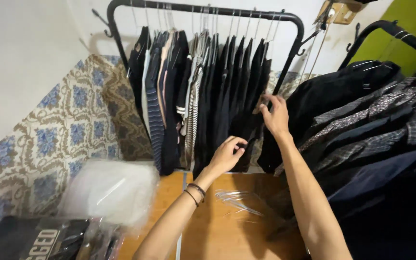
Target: Folding a t-shirt and placing it into a clear plastic bag.
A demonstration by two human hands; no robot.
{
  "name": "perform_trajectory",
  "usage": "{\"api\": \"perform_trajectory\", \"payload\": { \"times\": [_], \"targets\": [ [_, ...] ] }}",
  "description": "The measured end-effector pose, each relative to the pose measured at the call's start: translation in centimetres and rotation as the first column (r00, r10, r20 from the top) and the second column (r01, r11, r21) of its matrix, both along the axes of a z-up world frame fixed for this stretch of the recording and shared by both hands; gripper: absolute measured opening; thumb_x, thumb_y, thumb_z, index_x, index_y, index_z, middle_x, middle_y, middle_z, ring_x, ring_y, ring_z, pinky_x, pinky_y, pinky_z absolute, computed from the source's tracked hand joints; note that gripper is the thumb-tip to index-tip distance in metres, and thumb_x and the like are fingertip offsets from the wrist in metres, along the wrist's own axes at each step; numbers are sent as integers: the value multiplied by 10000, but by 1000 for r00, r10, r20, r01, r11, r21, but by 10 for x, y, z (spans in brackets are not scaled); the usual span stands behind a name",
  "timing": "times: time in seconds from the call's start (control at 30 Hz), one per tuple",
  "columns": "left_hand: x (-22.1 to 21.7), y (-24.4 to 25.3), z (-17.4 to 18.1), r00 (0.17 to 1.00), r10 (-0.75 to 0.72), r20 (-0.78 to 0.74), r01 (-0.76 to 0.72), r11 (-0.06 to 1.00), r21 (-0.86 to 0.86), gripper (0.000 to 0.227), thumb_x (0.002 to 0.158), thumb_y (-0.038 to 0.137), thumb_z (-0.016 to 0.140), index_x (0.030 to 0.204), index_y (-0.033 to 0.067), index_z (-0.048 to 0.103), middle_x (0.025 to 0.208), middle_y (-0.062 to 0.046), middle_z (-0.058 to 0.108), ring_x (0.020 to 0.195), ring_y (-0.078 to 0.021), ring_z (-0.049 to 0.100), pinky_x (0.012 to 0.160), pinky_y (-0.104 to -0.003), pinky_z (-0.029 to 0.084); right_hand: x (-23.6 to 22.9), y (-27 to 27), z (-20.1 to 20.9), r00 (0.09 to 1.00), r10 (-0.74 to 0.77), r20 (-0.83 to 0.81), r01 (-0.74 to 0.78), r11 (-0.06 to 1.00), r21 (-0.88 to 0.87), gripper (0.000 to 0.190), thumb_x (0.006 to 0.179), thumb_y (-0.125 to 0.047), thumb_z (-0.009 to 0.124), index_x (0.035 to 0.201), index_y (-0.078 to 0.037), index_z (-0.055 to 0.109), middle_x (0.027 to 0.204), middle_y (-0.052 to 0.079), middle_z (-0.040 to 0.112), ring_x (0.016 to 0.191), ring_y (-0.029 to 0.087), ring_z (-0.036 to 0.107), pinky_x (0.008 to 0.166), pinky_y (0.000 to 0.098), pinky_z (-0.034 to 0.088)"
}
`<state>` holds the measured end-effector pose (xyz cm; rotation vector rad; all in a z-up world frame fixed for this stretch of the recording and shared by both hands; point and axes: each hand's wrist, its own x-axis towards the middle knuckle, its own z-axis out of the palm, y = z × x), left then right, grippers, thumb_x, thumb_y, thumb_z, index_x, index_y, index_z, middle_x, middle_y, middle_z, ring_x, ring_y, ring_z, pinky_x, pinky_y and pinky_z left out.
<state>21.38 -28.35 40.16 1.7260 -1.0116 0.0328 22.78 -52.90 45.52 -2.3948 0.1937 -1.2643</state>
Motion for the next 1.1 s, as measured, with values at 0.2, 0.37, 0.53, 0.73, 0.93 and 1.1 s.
{"api": "perform_trajectory", "payload": {
  "times": [0.2,0.37,0.53,0.73,0.93,1.1],
  "targets": [
    [16,-49,37,998,18,58,-18,1000,9,264,928,121,682,1189,95,650,1197,-102,637,989,-262,705,851,-370,567,23,-73,-33,996,58,-67,-33,944,328,583,929,-300,763,1403,-48,539,1311,209,675,1236,362,647,1020,419,507],
    [47,-87,61,989,108,104,-103,993,-51,402,903,131,697,1287,100,582,1277,-112,605,1052,-300,683,916,-390,560,-1,-30,26,988,156,-7,-143,919,366,663,908,-296,732,1462,-52,463,1283,185,666,1030,355,696,943,411,543],
    [56,-95,75,934,228,277,-192,970,-151,550,859,96,714,1359,30,495,1366,-205,494,1242,-427,522,1017,-457,468,-1,-22,45,966,250,65,-228,943,-243,488,989,-164,689,1453,-83,562,1301,270,655,1122,420,662,924,439,543],
    [84,-141,84,924,273,267,-222,953,-206,345,989,152,621,1321,79,565,1334,-156,607,1240,-375,619,1034,-430,519,24,-28,26,987,161,-2,-156,957,245,424,967,-192,614,1388,-153,593,1021,156,767,864,306,764,789,425,590],
    [108,-208,112,922,304,241,-322,946,40,623,963,366,654,1398,-25,440,1293,-271,576,1185,-458,588,948,-510,503,27,-53,13,999,-10,-40,24,934,356,371,937,-252,715,1270,-111,635,1080,164,775,972,318,737,802,426,551],
    [121,-246,117,918,348,190,-390,882,265,727,918,346,660,1465,-8,339,1244,-296,600,1063,-464,658,887,-539,536,43,-77,-22,977,135,-163,-60,915,398,366,873,-216,743,1170,-14,677,985,203,776,909,269,768,771,388,578]
  ]
}}
